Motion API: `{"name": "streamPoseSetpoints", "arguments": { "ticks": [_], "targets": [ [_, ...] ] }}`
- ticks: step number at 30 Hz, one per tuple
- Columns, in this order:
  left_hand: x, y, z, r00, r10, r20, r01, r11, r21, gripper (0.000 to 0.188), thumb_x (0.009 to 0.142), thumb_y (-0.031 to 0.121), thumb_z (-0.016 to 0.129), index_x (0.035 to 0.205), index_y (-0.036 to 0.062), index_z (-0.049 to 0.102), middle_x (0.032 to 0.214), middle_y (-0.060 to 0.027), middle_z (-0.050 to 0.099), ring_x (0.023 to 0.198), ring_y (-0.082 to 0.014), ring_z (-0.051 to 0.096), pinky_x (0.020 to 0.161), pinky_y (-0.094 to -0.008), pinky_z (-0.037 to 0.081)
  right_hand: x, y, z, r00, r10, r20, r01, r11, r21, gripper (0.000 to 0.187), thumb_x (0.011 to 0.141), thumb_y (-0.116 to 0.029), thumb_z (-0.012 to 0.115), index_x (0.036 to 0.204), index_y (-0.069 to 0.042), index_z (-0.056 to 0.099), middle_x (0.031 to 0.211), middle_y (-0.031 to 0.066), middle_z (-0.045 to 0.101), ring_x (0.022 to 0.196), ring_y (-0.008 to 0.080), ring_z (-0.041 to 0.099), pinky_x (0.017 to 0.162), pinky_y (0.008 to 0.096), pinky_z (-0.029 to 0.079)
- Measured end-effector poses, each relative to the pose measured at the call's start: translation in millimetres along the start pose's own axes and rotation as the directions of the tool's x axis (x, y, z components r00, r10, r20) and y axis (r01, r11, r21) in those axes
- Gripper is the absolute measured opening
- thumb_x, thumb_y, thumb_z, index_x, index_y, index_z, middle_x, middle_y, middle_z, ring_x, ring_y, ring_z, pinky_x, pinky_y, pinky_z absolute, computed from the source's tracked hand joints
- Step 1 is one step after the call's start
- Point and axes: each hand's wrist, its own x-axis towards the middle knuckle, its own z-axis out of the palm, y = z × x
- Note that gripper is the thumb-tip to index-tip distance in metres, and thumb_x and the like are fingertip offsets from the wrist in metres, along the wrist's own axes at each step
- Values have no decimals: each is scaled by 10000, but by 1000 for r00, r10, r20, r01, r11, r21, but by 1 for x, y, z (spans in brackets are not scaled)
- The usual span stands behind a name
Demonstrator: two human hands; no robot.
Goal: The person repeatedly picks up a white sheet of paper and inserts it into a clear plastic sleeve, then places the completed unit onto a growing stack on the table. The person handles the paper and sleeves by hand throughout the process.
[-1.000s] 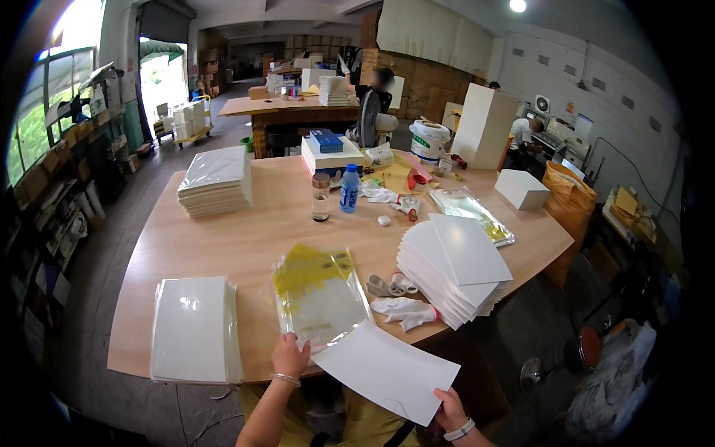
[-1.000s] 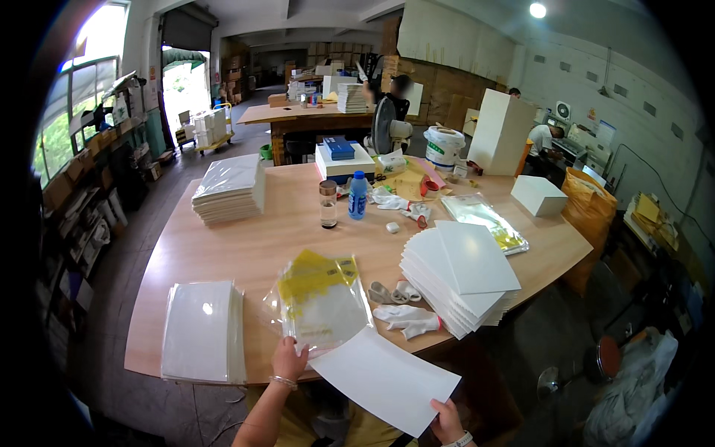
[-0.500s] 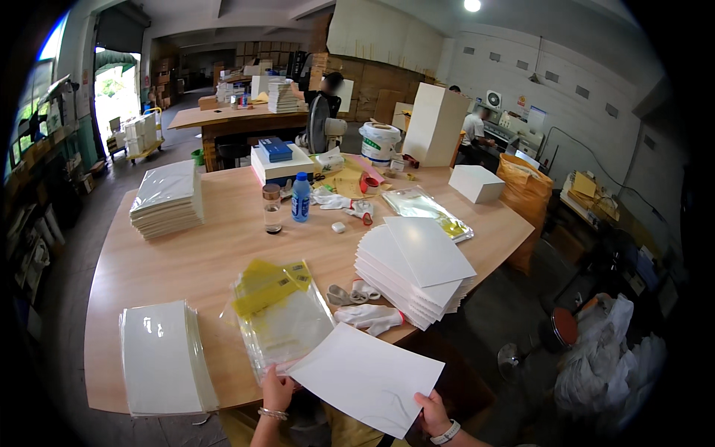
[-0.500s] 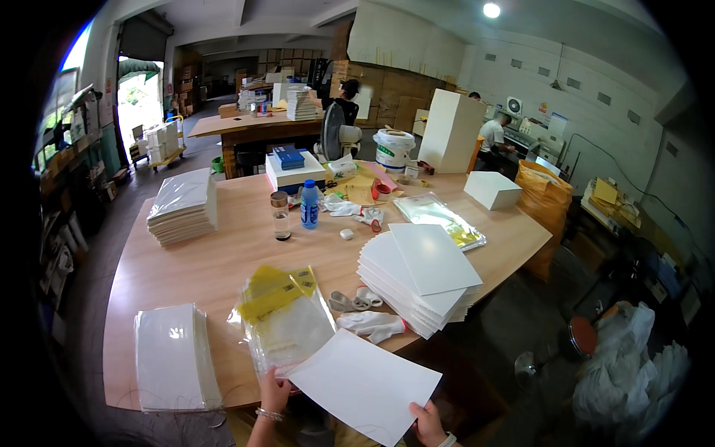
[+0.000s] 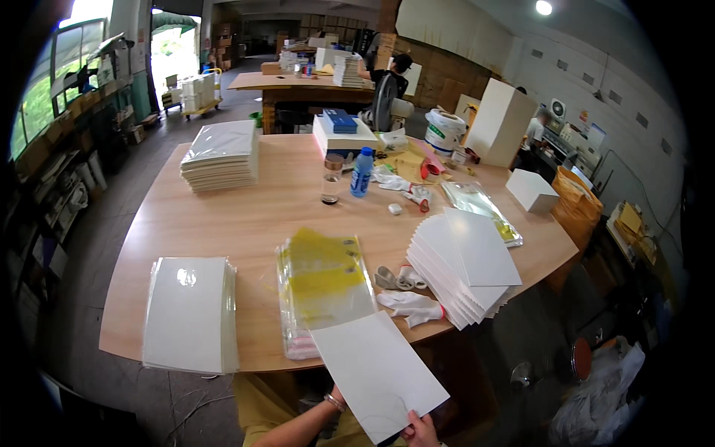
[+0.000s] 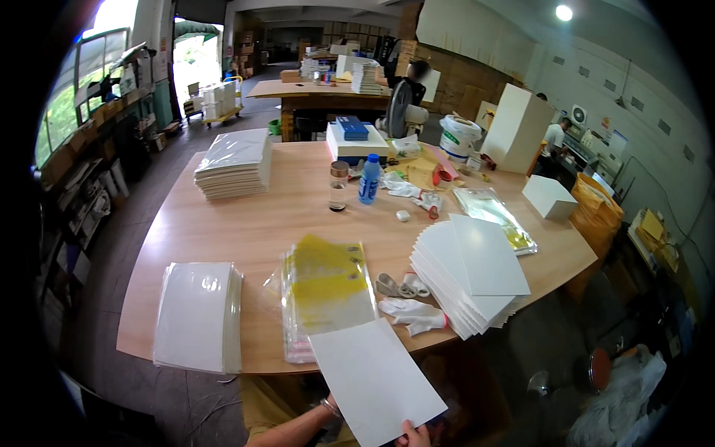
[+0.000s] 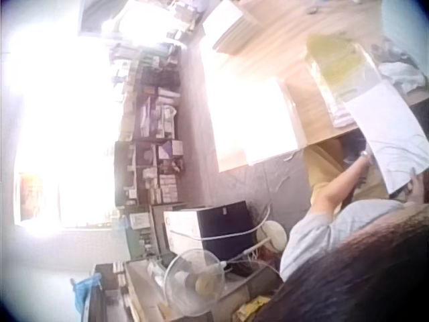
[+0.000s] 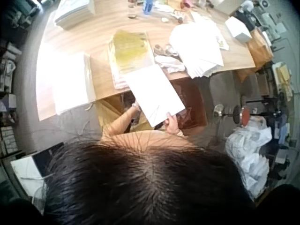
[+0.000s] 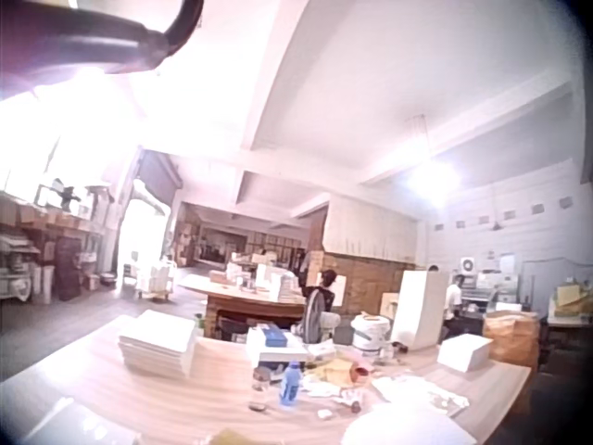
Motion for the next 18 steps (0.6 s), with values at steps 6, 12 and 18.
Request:
{"name": "streamPoseSetpoints", "arguments": {
  "ticks": [6,12,18],
  "targets": [
    [-46,54,34,910,401,102,-289,439,851,260,836,209,487,1008,29,561,919,-126,600,864,-216,565,762,-350,452,92,66,66,875,278,397,-478,364,799,137,867,-101,442,986,-39,472,864,90,540,750,212,536,714,358,473],
    [-51,86,38,976,62,-207,72,810,582,286,843,239,484,1015,17,539,928,-90,596,803,-185,576,661,-313,464,145,62,96,861,169,480,-508,347,789,116,864,-95,408,891,3,464,896,145,545,865,281,554,795,395,459],
    [-75,125,40,885,-173,-432,126,983,-136,354,848,288,493,1098,36,499,998,-64,572,940,-160,522,781,-298,419,132,46,55,718,344,605,-561,800,211,283,872,-208,462,1056,5,489,941,118,591,747,157,588,606,268,499]
  ]
}}
